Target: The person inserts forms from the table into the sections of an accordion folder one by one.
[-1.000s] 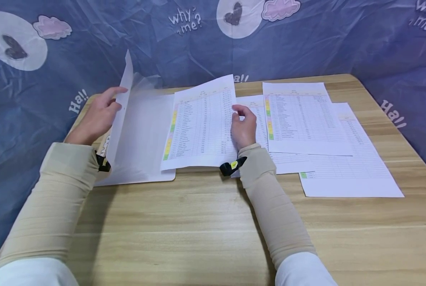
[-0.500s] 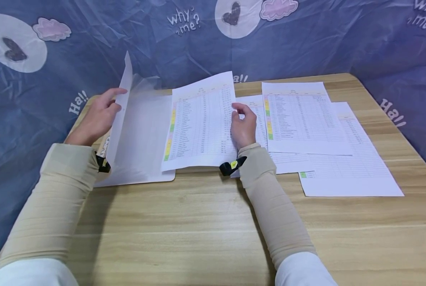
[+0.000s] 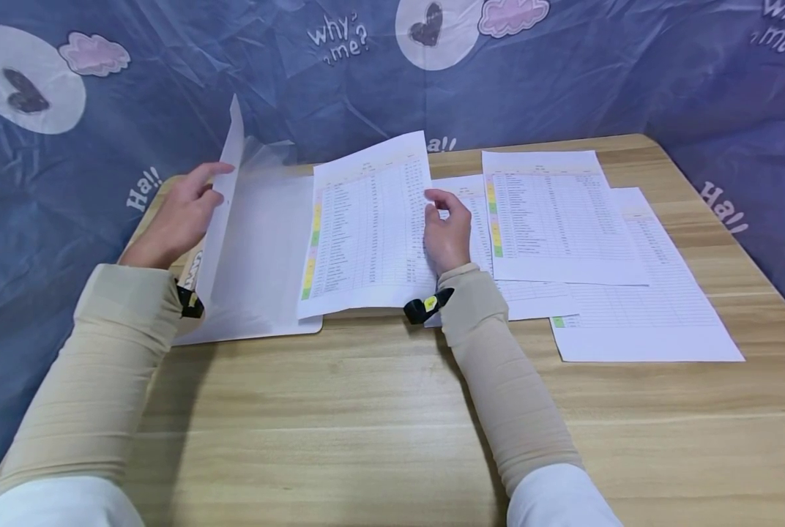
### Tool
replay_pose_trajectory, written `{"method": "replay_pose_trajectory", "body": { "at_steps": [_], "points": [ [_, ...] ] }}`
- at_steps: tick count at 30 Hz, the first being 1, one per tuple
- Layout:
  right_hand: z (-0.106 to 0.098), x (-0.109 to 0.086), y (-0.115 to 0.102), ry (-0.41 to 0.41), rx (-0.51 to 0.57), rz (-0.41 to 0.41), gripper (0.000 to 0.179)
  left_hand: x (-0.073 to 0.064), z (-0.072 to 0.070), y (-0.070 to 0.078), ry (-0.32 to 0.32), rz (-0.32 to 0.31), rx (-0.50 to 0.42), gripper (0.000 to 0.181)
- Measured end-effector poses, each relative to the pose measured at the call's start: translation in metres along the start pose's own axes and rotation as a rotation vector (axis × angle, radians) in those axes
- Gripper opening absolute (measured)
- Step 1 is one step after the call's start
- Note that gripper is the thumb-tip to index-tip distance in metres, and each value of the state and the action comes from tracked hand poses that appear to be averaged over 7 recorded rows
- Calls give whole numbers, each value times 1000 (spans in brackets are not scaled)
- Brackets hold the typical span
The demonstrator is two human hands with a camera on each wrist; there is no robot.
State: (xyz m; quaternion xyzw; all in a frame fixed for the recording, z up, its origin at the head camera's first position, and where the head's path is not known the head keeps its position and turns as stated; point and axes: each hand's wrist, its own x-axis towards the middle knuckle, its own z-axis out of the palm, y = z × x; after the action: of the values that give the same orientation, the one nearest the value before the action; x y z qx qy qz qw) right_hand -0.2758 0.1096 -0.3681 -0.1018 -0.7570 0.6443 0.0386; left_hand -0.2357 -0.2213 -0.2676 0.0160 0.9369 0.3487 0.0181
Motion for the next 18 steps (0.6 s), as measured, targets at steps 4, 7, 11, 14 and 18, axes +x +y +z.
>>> {"method": "replay_pose_trajectory", "body": {
  "at_steps": [4, 7, 11, 14, 18],
  "points": [
    [0, 0, 0, -8, -4, 1, 29, 0, 0, 0, 1, -3, -6, 50],
    [1, -1, 0, -13, 1, -3, 28, 0, 0, 0, -2, -6, -5, 50],
    [2, -1, 1, -21, 5, -8, 28, -1, 1, 0, -4, -11, -3, 50],
    [3, -1, 1, -28, 7, -8, 28, -1, 1, 1, -5, -19, -2, 50],
    [4, -2, 1, -40, 16, -7, 28, -1, 2, 1, -6, -27, 2, 50]
  ]
}}
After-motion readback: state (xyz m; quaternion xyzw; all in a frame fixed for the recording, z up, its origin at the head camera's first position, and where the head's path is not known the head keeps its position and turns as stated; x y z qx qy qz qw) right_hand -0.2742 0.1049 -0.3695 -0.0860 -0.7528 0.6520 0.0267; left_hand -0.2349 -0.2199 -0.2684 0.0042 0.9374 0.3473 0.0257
